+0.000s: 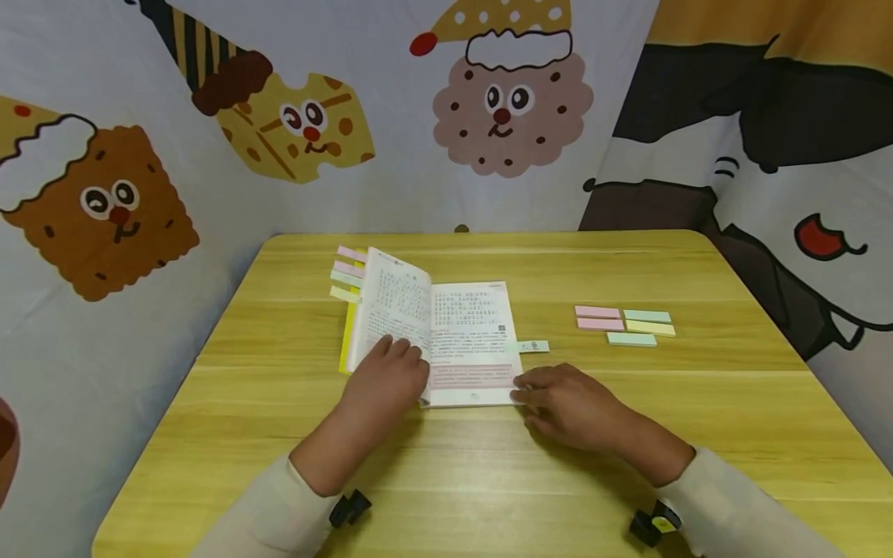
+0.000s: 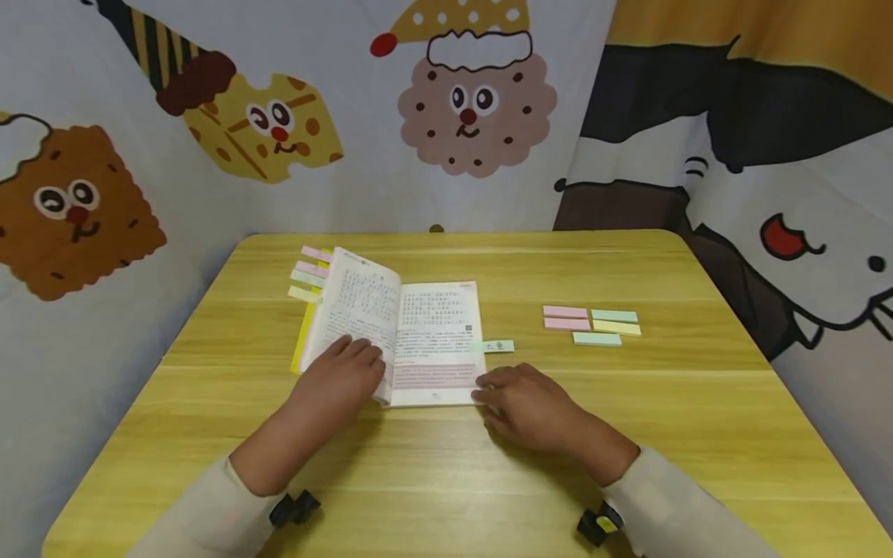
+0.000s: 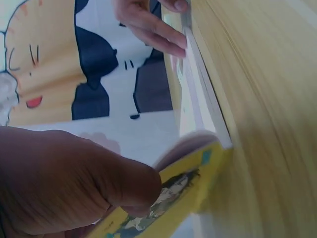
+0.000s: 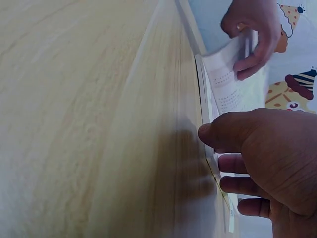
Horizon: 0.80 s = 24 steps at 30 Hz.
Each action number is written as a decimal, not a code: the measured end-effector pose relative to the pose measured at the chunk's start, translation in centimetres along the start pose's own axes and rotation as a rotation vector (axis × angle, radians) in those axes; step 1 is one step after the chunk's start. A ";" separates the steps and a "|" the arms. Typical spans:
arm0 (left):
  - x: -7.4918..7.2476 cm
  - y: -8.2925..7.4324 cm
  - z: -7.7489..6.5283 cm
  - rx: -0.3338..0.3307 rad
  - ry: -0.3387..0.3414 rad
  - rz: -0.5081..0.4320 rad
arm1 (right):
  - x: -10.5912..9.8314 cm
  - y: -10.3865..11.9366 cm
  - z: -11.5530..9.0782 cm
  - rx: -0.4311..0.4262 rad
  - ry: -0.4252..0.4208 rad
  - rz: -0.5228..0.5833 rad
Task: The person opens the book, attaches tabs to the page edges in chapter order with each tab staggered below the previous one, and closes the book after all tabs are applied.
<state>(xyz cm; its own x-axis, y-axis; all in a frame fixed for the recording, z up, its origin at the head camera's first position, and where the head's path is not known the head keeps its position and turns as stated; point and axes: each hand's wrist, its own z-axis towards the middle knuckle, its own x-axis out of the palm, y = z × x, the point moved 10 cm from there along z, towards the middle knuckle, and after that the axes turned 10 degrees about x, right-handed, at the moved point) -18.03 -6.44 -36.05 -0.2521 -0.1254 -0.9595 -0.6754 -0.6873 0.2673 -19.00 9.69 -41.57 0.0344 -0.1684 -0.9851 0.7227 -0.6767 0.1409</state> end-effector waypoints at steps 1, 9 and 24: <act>-0.4 -0.3 0.2 0.010 -0.010 0.019 | 0.0 0.0 0.0 0.001 0.000 0.000; -3.5 -2.8 1.3 0.151 -0.165 0.226 | 0.1 -0.1 0.0 0.013 -0.001 0.006; -2.4 -4.1 1.6 0.198 -0.317 0.213 | 0.0 0.1 -0.4 0.021 0.001 0.011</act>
<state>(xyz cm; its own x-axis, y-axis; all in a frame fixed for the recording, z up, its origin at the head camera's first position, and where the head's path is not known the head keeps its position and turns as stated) -15.79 -2.18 -34.67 -0.5796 -0.0023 -0.8149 -0.6976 -0.5156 0.4976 -18.70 9.91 -41.60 0.0425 -0.1753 -0.9836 0.7078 -0.6895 0.1534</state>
